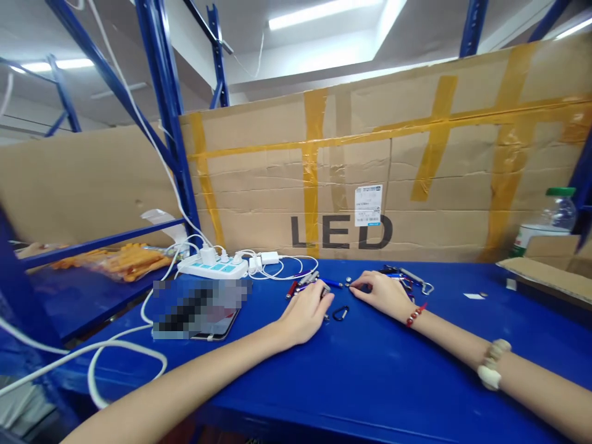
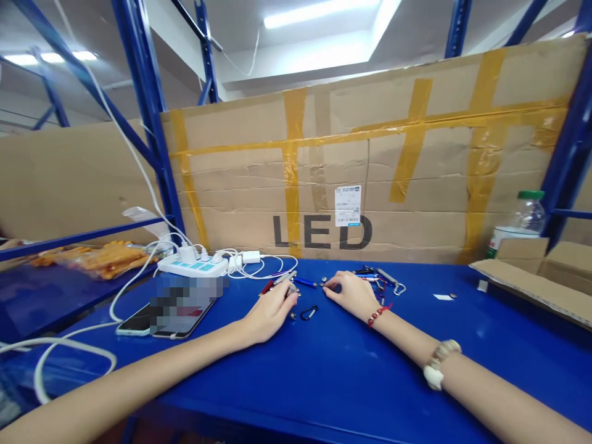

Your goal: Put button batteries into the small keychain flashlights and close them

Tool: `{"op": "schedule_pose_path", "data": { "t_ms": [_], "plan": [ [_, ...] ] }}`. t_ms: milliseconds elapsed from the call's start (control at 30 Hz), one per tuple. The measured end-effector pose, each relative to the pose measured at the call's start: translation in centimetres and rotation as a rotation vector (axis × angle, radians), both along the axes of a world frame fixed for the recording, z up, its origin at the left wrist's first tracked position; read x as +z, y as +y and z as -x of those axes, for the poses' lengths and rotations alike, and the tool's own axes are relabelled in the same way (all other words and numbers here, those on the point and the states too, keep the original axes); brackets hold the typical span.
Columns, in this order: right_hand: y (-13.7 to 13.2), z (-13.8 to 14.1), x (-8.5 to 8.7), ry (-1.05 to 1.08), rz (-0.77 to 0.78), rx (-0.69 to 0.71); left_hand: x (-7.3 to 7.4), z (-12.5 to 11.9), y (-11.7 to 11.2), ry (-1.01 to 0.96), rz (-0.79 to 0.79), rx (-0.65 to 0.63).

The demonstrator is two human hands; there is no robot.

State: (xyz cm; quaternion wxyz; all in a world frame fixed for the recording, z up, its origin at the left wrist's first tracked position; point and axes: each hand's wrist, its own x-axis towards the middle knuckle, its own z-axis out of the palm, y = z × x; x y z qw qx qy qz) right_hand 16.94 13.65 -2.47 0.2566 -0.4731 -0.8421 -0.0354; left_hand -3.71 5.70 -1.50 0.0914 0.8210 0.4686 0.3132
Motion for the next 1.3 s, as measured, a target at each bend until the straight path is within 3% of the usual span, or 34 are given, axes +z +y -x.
{"op": "schedule_pose_path", "data": {
  "t_ms": [233, 367, 533, 733, 867, 1100, 1300],
  "plan": [
    [-0.5, 0.7, 0.0, 0.11, 0.047, -0.041, 0.4, -0.5, 0.5, 0.412, -0.318, 0.013],
    [-0.5, 0.8, -0.1, 0.115, -0.002, 0.04, 0.0, -1.0, 1.5, 0.45, -0.386, 0.046],
    [-1.3, 1.4, 0.2, 0.395, -0.177, 0.195, -0.4, -0.8, 2.7, 0.318, -0.332, 0.095],
    [-2.8, 2.6, 0.4, 0.513, -0.267, 0.391, -0.6, -0.3, 3.4, 0.161, -0.248, 0.049],
    [-3.4, 2.9, 0.3, 0.511, -0.254, 0.448, -0.9, -0.2, 3.5, 0.144, -0.206, 0.043],
    [-3.2, 2.7, 0.2, 0.541, -0.174, 0.426, -0.5, -0.4, 3.1, 0.151, -0.171, 0.015],
    [-3.2, 2.8, 0.3, 0.52, -0.124, 0.518, -0.1, -0.5, 2.8, 0.226, -0.157, -0.023]
  ]
}}
